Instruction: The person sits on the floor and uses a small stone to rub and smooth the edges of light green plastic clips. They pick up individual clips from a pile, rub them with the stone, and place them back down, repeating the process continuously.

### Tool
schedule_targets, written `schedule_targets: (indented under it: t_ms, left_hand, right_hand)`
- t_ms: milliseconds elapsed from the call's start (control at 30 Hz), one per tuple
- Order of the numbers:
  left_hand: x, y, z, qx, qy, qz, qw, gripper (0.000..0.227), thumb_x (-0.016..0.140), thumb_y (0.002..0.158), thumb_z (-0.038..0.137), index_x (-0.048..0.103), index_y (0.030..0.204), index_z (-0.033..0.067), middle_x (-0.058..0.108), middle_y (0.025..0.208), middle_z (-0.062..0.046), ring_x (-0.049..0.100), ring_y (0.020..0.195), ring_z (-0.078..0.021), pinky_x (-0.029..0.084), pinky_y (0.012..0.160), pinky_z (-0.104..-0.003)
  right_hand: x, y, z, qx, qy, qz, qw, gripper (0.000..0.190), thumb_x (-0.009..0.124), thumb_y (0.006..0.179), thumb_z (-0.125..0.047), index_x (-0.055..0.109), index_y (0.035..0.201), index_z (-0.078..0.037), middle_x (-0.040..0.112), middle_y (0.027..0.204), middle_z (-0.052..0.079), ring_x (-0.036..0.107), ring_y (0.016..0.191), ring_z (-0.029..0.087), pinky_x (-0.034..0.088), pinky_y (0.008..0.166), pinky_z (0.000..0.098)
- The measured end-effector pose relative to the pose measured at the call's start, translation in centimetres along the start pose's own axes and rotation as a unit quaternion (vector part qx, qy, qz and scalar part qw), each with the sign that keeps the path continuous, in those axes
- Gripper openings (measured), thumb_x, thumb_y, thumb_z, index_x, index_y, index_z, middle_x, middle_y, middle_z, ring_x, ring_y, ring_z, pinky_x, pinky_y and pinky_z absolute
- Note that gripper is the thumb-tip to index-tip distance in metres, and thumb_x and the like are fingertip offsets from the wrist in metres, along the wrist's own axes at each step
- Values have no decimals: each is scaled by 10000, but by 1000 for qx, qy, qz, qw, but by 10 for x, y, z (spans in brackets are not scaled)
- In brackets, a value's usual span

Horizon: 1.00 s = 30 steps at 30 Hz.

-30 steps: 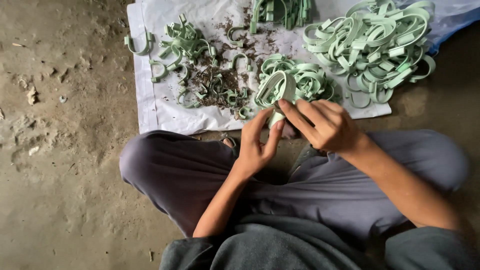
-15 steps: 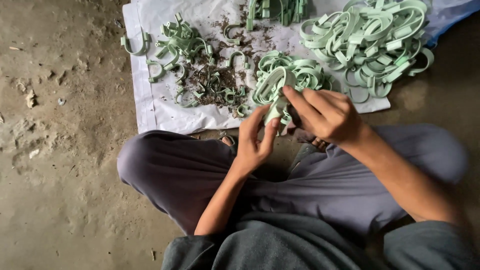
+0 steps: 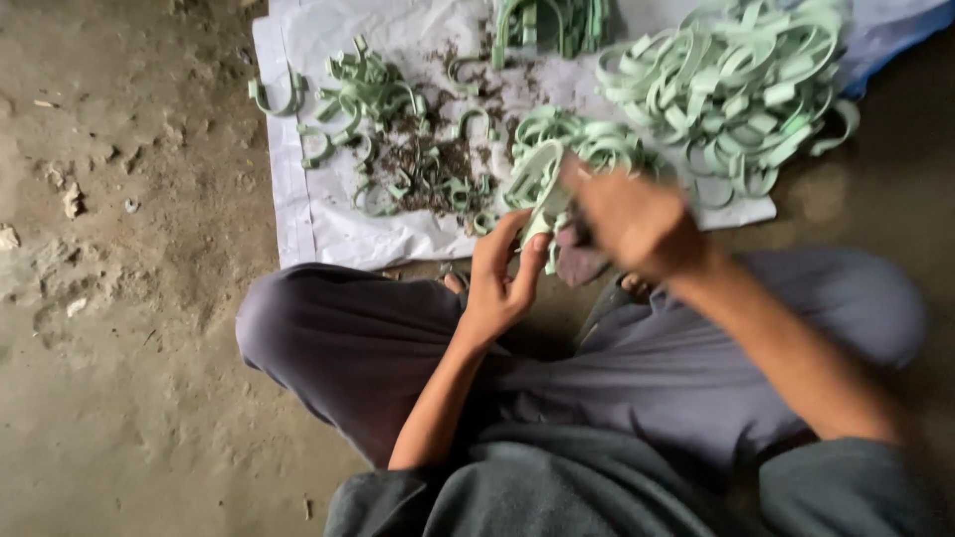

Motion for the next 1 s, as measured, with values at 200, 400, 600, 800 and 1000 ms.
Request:
schedule_targets:
  t_ms: [200, 400, 600, 800, 1000]
  left_hand:
    - [-16, -6, 12, 4, 10, -13, 1000, 268, 555, 1029, 193, 661, 1189, 5, 645, 677, -88, 550, 582, -200, 511, 646, -360]
    - [-10, -6, 10, -26, -157, -26, 987, 385, 396, 1095, 269, 622, 1138, -40, 602, 668, -77, 532, 609, -169, 482, 657, -335]
    - [-5, 5, 27, -120, -322, -47, 938, 393, 414, 1091, 436, 450, 930, 79, 488, 711, -70, 481, 649, -173, 419, 631, -294]
    - [-13, -1, 4, -70, -266, -93, 957, 612, 439, 1061, 478, 564, 1229, -97, 679, 796, -191, 652, 715, -195, 526, 770, -393]
    - [-16, 18, 27, -11, 18, -45, 999, 794, 859, 773, 441, 554, 1333, -32, 685, 1067, -187, 649, 816, -280, 519, 812, -413]
  right_hand:
    - [-22, 10, 3, 108, 70, -7, 992, 303, 653, 926, 60, 778, 1202, 54, 646, 813, 119, 596, 549, 262, 550, 569, 369]
    - [-29, 12, 27, 220, 173, 8, 960, 177, 643, 977, 91, 781, 1087, 75, 652, 768, 111, 636, 614, 289, 545, 616, 391]
    - [-32, 34, 35, 217, 175, -125, 952, 808, 891, 930, -204, 422, 1584, -141, 428, 1231, 194, 504, 1008, 279, 598, 769, 367]
    - [-9, 37, 35, 262, 204, -97, 938, 207, 643, 1021, -76, 755, 1178, 1, 564, 829, 119, 625, 610, 307, 515, 608, 391]
    - [-5, 44, 26, 502, 497, -44, 706, 287, 535, 1068, -137, 669, 831, -49, 702, 922, 86, 550, 896, 132, 470, 879, 323]
Point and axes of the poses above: each hand's wrist, its own y-axis towards the middle knuckle, its own x-axis out of the palm, z = x × y, the point moved 6 cm from there along y, towards the middle knuckle
